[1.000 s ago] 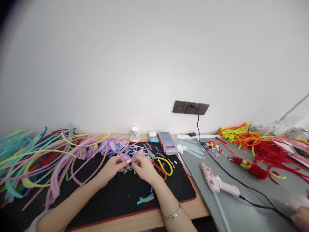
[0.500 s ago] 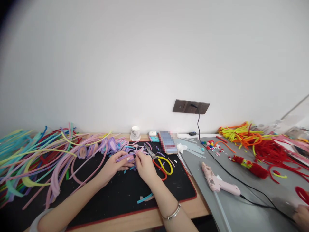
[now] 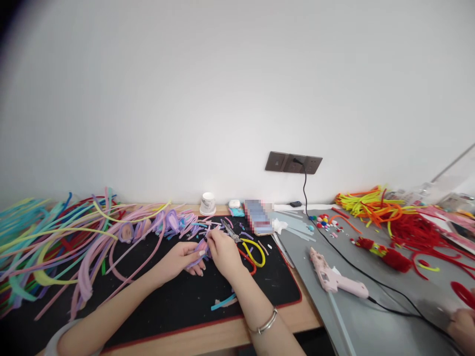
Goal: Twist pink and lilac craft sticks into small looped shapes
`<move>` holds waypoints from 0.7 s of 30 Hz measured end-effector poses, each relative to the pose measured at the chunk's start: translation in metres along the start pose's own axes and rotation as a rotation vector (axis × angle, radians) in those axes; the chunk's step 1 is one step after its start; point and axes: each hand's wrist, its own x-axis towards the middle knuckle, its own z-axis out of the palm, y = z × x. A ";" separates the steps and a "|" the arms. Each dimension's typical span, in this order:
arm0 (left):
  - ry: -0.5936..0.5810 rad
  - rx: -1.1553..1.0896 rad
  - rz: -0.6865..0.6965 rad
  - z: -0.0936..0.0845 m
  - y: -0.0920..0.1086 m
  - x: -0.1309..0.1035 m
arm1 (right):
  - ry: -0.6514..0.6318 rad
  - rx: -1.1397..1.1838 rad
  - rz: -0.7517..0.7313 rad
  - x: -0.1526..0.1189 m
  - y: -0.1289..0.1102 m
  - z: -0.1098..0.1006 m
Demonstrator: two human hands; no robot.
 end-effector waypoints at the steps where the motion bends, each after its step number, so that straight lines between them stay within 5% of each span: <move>1: -0.015 0.006 0.005 0.000 0.000 0.000 | -0.003 0.009 -0.010 0.000 0.001 0.000; 21: -0.117 0.041 0.001 0.000 -0.004 0.000 | -0.057 -0.105 -0.045 0.001 0.004 0.001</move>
